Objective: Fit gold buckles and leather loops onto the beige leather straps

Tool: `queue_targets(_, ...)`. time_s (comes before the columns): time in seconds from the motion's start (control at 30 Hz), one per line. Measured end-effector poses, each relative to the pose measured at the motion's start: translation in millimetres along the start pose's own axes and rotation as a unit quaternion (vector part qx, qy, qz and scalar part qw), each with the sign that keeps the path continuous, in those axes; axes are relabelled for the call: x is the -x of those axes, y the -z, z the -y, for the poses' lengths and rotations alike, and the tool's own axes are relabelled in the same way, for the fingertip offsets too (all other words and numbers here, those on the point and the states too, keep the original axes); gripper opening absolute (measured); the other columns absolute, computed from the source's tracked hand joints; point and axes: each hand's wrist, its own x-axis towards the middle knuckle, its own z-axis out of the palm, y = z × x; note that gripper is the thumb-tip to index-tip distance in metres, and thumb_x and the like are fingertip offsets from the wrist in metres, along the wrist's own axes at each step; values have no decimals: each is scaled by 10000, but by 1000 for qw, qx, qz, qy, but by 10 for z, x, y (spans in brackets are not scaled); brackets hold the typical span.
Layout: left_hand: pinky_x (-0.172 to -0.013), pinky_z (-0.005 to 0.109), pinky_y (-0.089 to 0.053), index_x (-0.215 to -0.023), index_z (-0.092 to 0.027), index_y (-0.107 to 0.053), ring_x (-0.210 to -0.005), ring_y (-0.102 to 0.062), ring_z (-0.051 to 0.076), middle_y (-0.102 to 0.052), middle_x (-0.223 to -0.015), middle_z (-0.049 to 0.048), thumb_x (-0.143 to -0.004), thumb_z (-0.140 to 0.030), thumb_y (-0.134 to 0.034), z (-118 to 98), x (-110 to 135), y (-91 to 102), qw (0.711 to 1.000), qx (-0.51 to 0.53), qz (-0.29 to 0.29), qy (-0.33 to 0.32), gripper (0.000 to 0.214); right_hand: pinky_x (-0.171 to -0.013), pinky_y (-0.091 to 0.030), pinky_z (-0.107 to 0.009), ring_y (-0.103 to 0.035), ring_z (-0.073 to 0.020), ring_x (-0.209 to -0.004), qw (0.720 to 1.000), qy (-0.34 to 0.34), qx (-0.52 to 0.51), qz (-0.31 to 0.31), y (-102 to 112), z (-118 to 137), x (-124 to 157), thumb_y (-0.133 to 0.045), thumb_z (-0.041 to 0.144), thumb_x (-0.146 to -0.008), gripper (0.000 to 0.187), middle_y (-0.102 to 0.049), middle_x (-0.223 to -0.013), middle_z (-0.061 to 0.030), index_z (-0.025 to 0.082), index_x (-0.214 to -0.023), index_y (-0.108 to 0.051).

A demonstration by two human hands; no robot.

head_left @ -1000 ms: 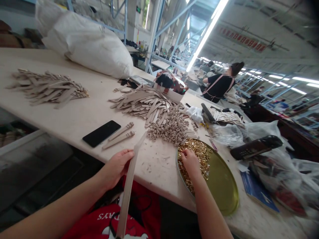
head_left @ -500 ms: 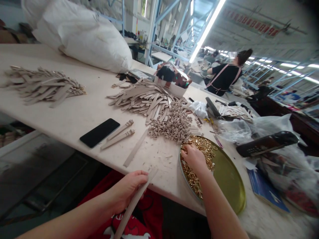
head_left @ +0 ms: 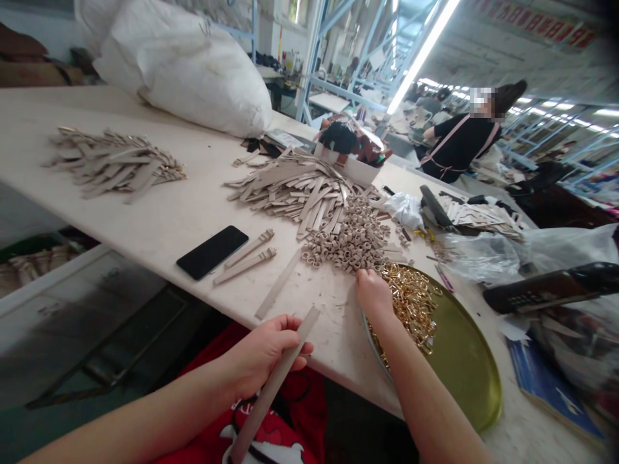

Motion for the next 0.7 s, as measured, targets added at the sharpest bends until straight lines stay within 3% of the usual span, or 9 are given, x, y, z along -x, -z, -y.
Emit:
queue_targets(0.1,-541,151,-466,-830,-171,-488,-717,-591,110,-587,-751,5,-593,-118,-570,-17,36,3,1000,1,5,0,256,-699,-415,-285,-563,-197,-831,993,-2,-114,-22,38,85,143,-446,169,-808,194,-594,-932,-114,133,-963,-556)
queue_targets(0.17,-544,145,-462,-837,-168,-494,-723,-592,106,-593,-762,8,-601,-112,-557,-27,67,11,1000,-1,5,0,251,-678,-431,-288,-563,-184,-767,952,-27,-306,2,71,207,287,-491,259,-797,200,-609,-852,-82,139,-942,-558)
queue_targets(0.27,-548,142,-455,-845,-163,-492,-702,-587,97,-604,-757,11,-613,-130,-571,-16,110,43,1000,-5,6,-5,248,-636,-441,-285,-550,-151,-636,791,-90,-595,113,140,460,560,-607,363,-716,236,-589,-669,-14,153,-810,-556)
queue_targets(0.37,-511,135,-423,-841,-159,-484,-588,-553,70,-608,-694,1,-646,-205,-595,43,115,107,998,-35,21,-39,229,-659,-441,-258,-540,-113,-622,634,-132,-739,187,238,705,810,-703,363,-634,270,-580,-641,17,157,-701,-543)
queue_targets(0.47,-422,129,-340,-780,-155,-472,-438,-463,49,-566,-547,-26,-719,-320,-546,133,67,192,984,-119,23,-127,191,-623,-442,-226,-538,-96,-613,535,-154,-806,200,327,867,964,-722,360,-623,269,-586,-641,18,154,-649,-550)
queue_targets(0.53,-386,140,-298,-726,-161,-454,-384,-416,53,-498,-453,-55,-743,-346,-511,183,28,247,961,-196,14,-197,194,-581,-435,-212,-530,-86,-581,505,-162,-828,182,357,925,1021,-723,340,-627,243,-576,-629,30,164,-670,-560)
queue_targets(0.57,-377,146,-290,-710,-166,-444,-372,-405,57,-472,-435,-65,-747,-342,-501,200,15,270,946,-231,10,-225,189,-567,-430,-208,-524,-82,-565,503,-163,-832,170,363,942,1044,-726,324,-625,232,-572,-629,38,172,-699,-569)
queue_targets(0.63,-364,157,-284,-699,-173,-435,-362,-391,62,-442,-435,-77,-750,-333,-484,213,8,304,922,-290,0,-258,175,-562,-423,-208,-512,-75,-550,529,-152,-822,148,364,961,1091,-723,307,-626,230,-571,-644,45,183,-762,-585)
queue_targets(0.7,-354,164,-280,-692,-173,-442,-364,-385,64,-434,-460,-78,-743,-324,-482,202,27,316,905,-337,-5,-261,164,-567,-415,-211,-504,-78,-554,585,-123,-790,135,364,969,1146,-719,306,-626,236,-570,-639,43,177,-784,-599)
